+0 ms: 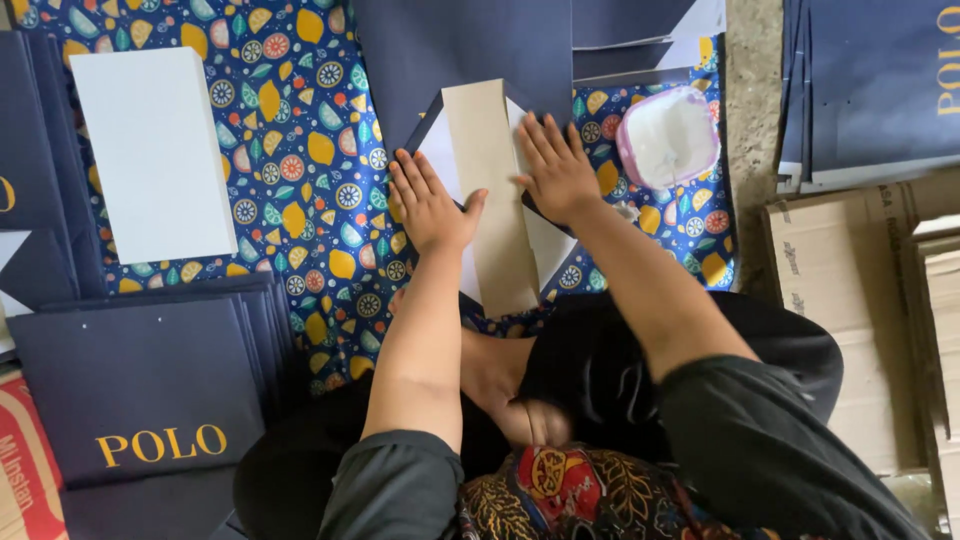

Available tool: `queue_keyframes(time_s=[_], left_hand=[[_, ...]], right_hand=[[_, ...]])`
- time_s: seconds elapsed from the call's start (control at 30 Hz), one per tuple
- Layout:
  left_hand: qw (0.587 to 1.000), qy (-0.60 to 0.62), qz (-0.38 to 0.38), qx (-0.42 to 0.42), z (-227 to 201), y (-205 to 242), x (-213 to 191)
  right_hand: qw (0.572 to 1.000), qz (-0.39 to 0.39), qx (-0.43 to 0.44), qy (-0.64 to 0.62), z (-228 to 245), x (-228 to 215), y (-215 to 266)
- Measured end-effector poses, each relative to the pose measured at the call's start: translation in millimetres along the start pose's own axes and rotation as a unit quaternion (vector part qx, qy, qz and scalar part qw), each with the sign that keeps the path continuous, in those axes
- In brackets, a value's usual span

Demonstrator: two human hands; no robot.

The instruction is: The person assembles flat blue paper bags with gold 'POLO' lettering by folding the bottom flaps inward and securing them with adhesive. They handle multiple bags one at a time, folding and pressing the flaps to form the base, then stacking the finished bags.

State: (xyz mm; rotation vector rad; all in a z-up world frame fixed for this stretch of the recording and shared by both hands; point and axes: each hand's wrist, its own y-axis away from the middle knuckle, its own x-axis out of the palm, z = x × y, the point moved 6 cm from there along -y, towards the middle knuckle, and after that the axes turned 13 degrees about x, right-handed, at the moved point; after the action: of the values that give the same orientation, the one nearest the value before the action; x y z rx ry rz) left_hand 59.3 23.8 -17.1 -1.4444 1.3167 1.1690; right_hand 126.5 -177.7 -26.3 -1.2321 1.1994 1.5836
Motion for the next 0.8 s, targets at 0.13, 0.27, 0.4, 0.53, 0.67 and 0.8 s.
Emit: queue_keyframes(time_s=[0.13, 0.27, 0.4, 0.53, 0.67, 0.8], left_hand=[[1.000, 0.010, -0.010, 0.005, 1, 3, 1], [0.999, 0.005, -0.046, 0.009, 0, 4, 3], [0.997, 0.017, -0.077, 0.017, 13, 8, 19], [0.942, 0.036, -0.313, 0.112, 28, 26, 24], [0.960, -0.044, -0.256, 0.109, 23, 56, 3], [0.996, -0.034, 0.053, 0.067, 10, 87, 3]], right_hand=[[0.998, -0.047, -0.036, 0.008, -34, 33, 42], [1.000, 0.005, 0.013, 0.019, -40, 36, 51], [0.999, 0.034, 0.021, 0.029, -34, 22, 55], [0.997, 0.067, 0.037, 0.031, -29, 10, 63], [0.997, 0.061, 0.027, 0.030, -28, 7, 66], [0.999, 0.012, 0.021, 0.024, -33, 25, 65]])
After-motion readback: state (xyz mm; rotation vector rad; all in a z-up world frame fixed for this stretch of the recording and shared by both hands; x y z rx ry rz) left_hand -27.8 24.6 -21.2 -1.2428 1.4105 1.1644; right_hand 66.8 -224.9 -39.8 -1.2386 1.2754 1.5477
